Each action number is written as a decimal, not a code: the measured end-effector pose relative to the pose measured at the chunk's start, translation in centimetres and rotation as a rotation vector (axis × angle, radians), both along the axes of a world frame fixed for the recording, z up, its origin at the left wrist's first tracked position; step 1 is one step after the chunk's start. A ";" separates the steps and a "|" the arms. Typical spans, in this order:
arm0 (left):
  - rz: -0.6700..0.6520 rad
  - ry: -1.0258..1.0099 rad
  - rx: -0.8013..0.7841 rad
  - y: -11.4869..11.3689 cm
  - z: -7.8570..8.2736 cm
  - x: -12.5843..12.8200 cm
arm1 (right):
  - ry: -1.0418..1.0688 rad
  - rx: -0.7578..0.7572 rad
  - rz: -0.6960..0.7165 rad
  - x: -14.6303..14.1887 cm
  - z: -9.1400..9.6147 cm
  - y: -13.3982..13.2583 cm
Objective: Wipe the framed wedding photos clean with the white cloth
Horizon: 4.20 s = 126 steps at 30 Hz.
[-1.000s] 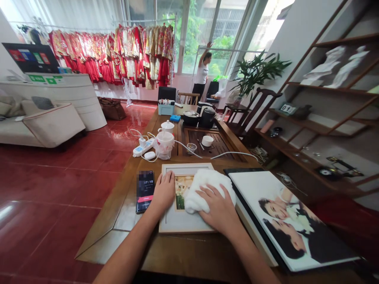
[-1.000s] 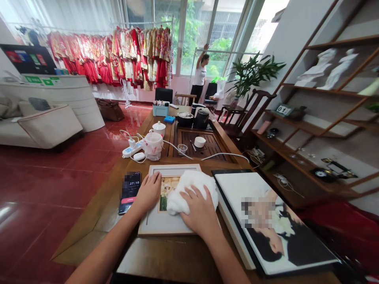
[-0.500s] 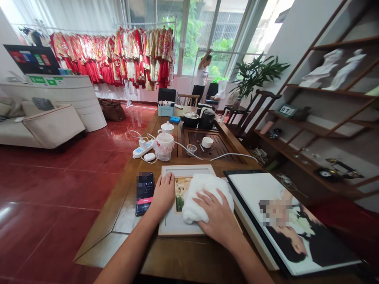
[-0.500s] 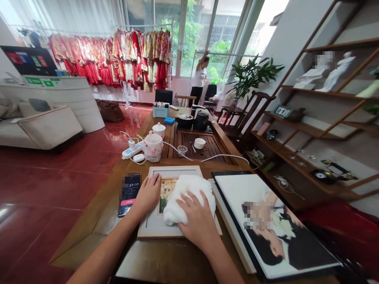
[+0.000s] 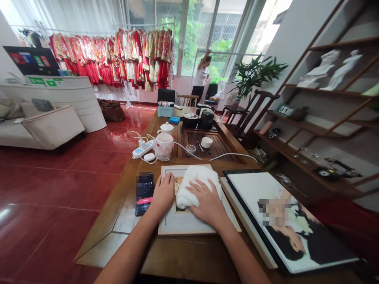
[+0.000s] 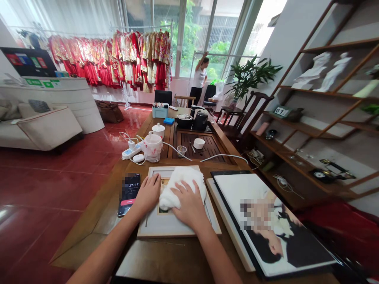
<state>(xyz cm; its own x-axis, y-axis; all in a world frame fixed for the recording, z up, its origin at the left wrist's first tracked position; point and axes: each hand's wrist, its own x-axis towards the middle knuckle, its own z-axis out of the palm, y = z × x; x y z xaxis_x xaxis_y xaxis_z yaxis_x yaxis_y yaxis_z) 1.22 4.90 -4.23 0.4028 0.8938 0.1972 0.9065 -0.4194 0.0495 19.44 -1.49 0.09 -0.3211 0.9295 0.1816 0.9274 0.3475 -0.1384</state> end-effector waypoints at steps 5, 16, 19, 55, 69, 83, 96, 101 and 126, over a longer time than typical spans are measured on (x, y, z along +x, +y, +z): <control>-0.009 -0.007 0.011 0.0 -0.2 0.0 | 0.030 -0.037 0.058 0.2 -0.2 -2.9; -0.018 0.000 0.001 -0.1 0.2 0.0 | -0.017 -0.013 0.024 0.1 0.1 1.8; -0.014 0.001 0.012 0.0 0.0 0.0 | -0.001 -0.035 0.076 0.2 0.2 0.1; -0.023 0.011 -0.012 0.0 0.2 -0.2 | 0.010 -0.086 0.114 -1.4 0.6 1.9; -0.017 -0.001 -0.010 0.0 0.1 -0.1 | -0.030 -0.094 0.075 -0.2 0.7 1.2; -0.019 -0.018 0.012 -0.1 0.1 -0.1 | 0.017 -0.106 0.040 -0.3 0.5 -2.9; -0.023 0.001 -0.002 -0.2 0.2 -0.1 | 0.003 -0.020 -0.038 -0.4 -0.1 0.1; -0.024 -0.007 -0.008 -0.2 0.3 -0.2 | 0.030 -0.078 0.005 0.3 0.5 -3.2; -0.029 -0.042 -0.024 -0.1 0.2 -0.2 | 0.001 -0.027 0.109 1.9 2.5 0.6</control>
<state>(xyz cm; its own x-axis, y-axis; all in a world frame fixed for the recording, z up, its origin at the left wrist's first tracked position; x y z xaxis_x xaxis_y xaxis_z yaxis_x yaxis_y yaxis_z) 1.00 4.84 -4.06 0.4204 0.8865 0.1931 0.8908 -0.4438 0.0980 21.32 -0.91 2.60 -0.4203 0.8937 0.1572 0.8843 0.4422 -0.1498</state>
